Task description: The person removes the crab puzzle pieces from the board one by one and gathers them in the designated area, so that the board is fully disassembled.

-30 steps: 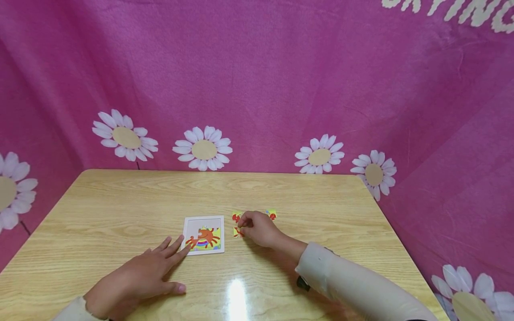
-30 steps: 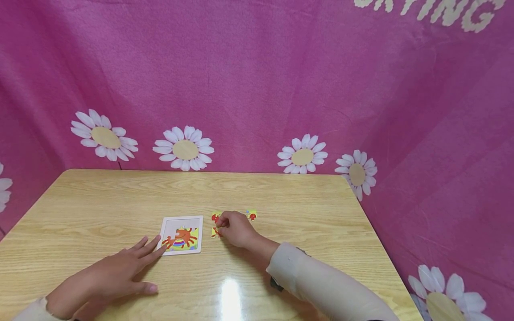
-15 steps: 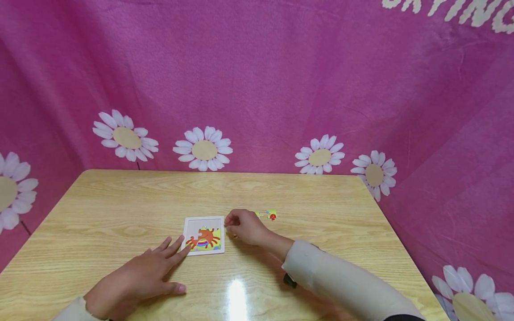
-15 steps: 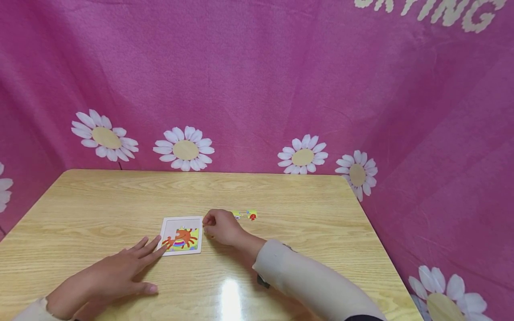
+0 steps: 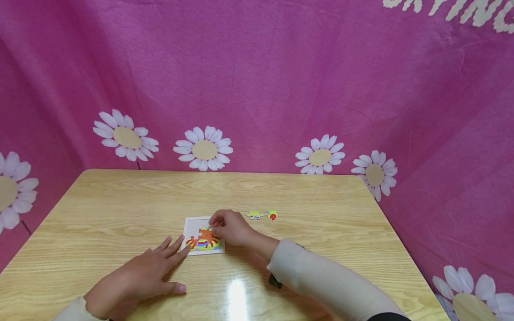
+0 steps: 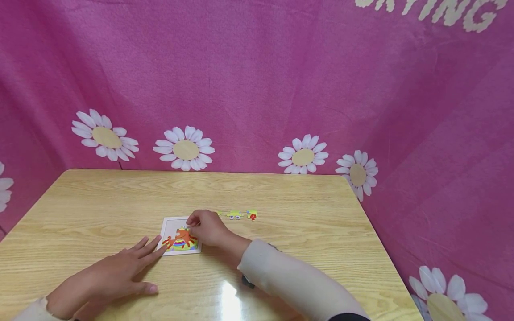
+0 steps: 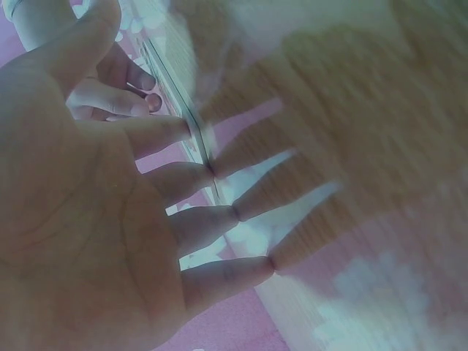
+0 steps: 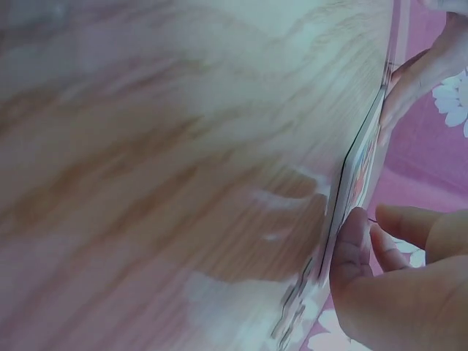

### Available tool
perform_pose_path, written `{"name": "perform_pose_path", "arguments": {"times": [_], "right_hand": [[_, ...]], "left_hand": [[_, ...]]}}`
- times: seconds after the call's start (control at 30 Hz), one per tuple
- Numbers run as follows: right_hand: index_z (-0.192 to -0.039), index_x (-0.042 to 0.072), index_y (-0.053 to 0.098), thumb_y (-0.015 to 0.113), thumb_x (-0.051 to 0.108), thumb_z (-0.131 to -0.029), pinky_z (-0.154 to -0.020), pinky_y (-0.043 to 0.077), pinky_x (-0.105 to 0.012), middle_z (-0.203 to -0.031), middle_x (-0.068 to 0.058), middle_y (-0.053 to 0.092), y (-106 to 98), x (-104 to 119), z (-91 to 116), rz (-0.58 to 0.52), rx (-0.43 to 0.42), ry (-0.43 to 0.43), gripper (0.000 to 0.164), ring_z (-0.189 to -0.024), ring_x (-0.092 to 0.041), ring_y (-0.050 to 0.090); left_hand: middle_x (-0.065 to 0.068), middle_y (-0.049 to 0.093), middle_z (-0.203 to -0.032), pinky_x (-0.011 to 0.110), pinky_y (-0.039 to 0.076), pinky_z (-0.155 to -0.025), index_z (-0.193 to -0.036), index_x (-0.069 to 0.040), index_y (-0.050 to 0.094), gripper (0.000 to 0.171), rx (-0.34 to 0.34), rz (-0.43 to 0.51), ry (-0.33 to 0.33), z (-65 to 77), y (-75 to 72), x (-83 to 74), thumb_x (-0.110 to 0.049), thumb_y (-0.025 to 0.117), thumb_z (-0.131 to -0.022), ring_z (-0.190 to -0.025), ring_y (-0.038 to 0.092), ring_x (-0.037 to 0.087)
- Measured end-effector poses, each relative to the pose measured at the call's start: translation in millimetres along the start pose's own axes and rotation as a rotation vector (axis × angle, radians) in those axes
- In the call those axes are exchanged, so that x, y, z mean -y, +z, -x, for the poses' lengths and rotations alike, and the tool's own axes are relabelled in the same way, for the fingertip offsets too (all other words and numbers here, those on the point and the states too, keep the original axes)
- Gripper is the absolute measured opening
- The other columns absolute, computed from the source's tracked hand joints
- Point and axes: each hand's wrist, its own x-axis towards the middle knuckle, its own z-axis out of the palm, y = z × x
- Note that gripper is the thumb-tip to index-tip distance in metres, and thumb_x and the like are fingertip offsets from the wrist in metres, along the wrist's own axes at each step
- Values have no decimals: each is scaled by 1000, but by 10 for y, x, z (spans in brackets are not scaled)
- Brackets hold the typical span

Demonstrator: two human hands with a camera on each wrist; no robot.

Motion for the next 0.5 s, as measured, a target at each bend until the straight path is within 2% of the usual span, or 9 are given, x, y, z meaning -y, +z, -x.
{"name": "perform_pose_path", "arguments": {"times": [0.27, 0.5], "right_hand": [[-101, 3, 72, 74, -4, -88, -76, 49, -20, -92, -6, 70, 76, 54, -31, -13, 5, 9, 15, -79, -6, 57], [-102, 6, 73, 81, 0, -85, -76, 47, -20, -91, -1, 65, 127, 53, -53, 45, 0, 27, 19, -80, -6, 55]], "left_hand": [[18, 24, -169, 79, 33, -104, -159, -11, 41, 99, 9, 2, -4, -3, -7, -6, -70, 69, -84, -151, 24, 52], [19, 26, -168, 79, 34, -102, -158, -10, 42, 99, 0, -15, 9, -9, 2, -2, -70, 68, -85, -150, 26, 54]]}}
